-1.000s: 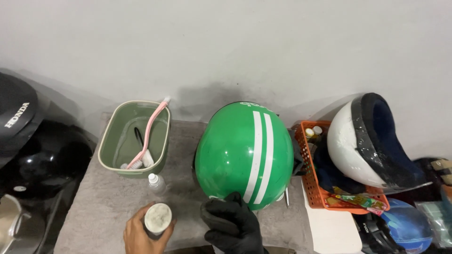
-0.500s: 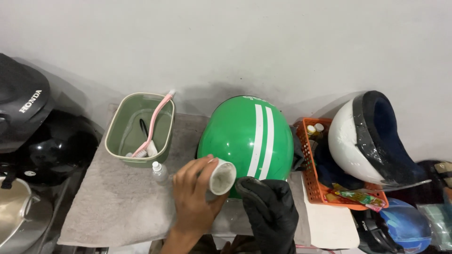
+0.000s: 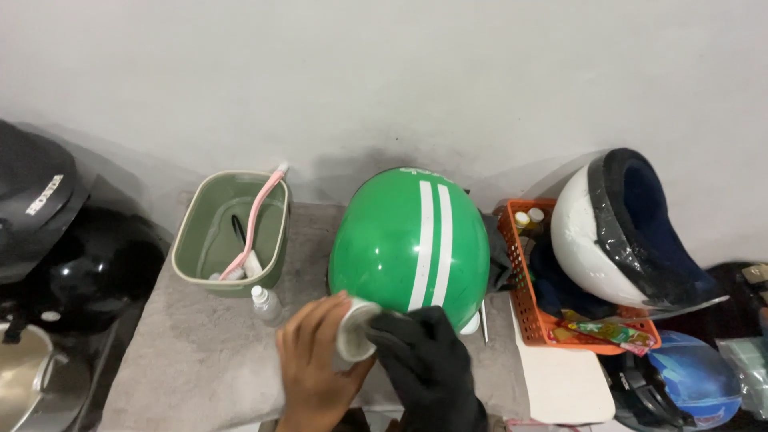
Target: The person applies a white paste from a small container onto a green helmet using a black cloth. They rub the paste over the helmet's surface, including the white stripes and the logo, then wipe it off with the cloth.
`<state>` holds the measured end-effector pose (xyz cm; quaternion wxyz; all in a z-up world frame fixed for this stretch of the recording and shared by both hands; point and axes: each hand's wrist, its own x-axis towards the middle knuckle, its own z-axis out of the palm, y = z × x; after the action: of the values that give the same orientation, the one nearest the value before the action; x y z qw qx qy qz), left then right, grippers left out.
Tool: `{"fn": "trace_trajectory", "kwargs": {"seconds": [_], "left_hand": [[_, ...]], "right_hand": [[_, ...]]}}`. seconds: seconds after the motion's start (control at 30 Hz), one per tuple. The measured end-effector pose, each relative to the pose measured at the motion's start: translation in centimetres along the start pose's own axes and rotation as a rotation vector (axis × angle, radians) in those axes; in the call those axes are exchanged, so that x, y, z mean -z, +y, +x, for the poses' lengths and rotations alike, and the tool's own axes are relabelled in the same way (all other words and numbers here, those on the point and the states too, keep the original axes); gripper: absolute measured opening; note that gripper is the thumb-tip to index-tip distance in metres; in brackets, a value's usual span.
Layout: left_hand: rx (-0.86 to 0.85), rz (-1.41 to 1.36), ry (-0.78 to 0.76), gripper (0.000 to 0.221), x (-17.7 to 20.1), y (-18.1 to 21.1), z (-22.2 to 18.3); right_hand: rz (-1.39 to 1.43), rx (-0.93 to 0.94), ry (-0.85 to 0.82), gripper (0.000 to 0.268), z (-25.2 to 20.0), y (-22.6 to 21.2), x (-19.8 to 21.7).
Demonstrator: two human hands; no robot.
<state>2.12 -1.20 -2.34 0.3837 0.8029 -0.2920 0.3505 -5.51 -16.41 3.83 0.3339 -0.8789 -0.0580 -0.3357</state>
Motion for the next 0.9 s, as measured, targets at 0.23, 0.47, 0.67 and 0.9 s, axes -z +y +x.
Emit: {"fn": "trace_trajectory", "kwargs": {"seconds": [0.23,0.47,0.67,0.9], "left_hand": [[0.45,0.042,-0.147,0.075,-0.2,-5.2,-5.9],[0.787,0.331,-0.343,0.083,-0.3,-13.2,-10.4],[0.615,0.466,-0.241,0.087,-1.0,-14.3,-12.9],[0.377,-0.188,0.146,0.073,-0.8,-4.8,-5.9]], "right_hand": [[0.27,-0.243,0.241,0.022,4.4,0.5,5.0],[0.108,-0.203,0.131,0.025,6.8,4.4,5.5],[0.396,-0.408,0.196,0.027,6.7,6.9,5.3],[0.447,-0.456,0.208,0.025,7.0,7.2,5.3]]}}
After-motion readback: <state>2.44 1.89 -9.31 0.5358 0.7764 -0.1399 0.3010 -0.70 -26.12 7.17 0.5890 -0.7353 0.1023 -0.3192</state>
